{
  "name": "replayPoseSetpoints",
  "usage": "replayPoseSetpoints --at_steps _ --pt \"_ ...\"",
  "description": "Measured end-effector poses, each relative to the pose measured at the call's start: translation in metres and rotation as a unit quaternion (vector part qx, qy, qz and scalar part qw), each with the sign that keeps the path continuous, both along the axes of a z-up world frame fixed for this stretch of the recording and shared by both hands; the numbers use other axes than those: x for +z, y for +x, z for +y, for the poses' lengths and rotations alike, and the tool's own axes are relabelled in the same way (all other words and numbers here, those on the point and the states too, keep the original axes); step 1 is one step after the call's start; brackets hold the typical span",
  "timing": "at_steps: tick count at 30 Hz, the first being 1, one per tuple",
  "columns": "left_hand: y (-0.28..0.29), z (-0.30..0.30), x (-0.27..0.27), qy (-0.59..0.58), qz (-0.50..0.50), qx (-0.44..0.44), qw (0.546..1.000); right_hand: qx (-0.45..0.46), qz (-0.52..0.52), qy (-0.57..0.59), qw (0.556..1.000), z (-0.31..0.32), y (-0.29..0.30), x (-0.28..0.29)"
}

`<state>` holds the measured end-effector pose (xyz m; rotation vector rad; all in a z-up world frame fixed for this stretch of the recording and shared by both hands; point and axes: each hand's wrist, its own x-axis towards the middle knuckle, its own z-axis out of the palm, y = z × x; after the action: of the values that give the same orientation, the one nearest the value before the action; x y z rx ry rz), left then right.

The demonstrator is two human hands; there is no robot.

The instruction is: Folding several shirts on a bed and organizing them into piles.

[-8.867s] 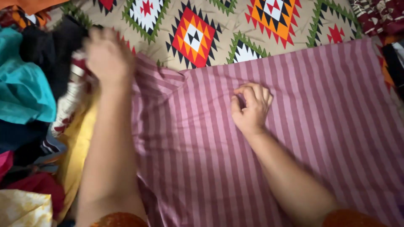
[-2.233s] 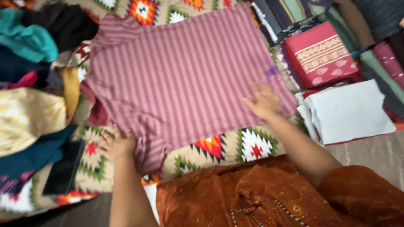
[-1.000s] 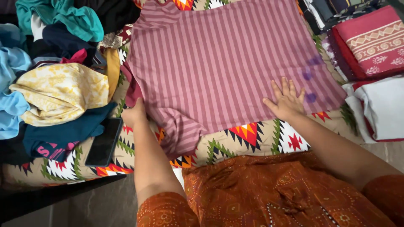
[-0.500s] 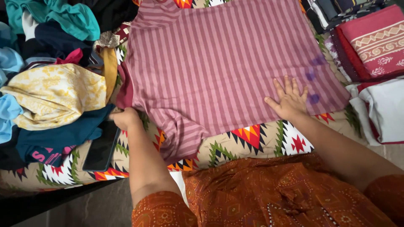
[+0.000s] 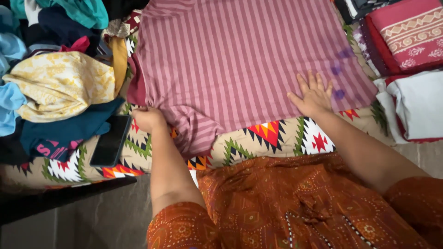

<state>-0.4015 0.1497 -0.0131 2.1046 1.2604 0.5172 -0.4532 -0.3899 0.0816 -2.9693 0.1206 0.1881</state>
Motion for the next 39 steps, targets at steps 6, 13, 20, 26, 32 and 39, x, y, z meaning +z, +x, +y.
replayPoseSetpoints --at_steps 6,13,20,26,32,39 --pt "-0.046 -0.014 0.017 0.003 -0.065 -0.195 0.979 0.012 -0.081 0.018 0.996 -0.018 -0.017 -0.017" --pt "-0.117 -0.056 0.106 0.005 0.138 -0.306 0.942 0.078 -0.141 0.08 0.984 -0.06 -0.077 0.003" --pt "-0.152 -0.033 0.103 -0.16 0.303 -0.427 0.837 -0.044 -0.178 -0.067 0.981 -0.099 -0.099 0.021" --pt "-0.109 0.025 0.098 -0.434 0.142 -0.352 0.817 -0.095 -0.209 -0.046 0.972 -0.134 -0.052 0.001" --pt "0.021 0.024 0.119 -0.654 -0.131 -0.262 0.698 -0.072 -0.171 0.028 0.982 -0.128 0.067 0.085" --pt "0.111 0.029 0.047 -0.505 -0.388 -0.236 0.734 -0.053 -0.352 0.105 0.929 -0.127 0.124 0.053"
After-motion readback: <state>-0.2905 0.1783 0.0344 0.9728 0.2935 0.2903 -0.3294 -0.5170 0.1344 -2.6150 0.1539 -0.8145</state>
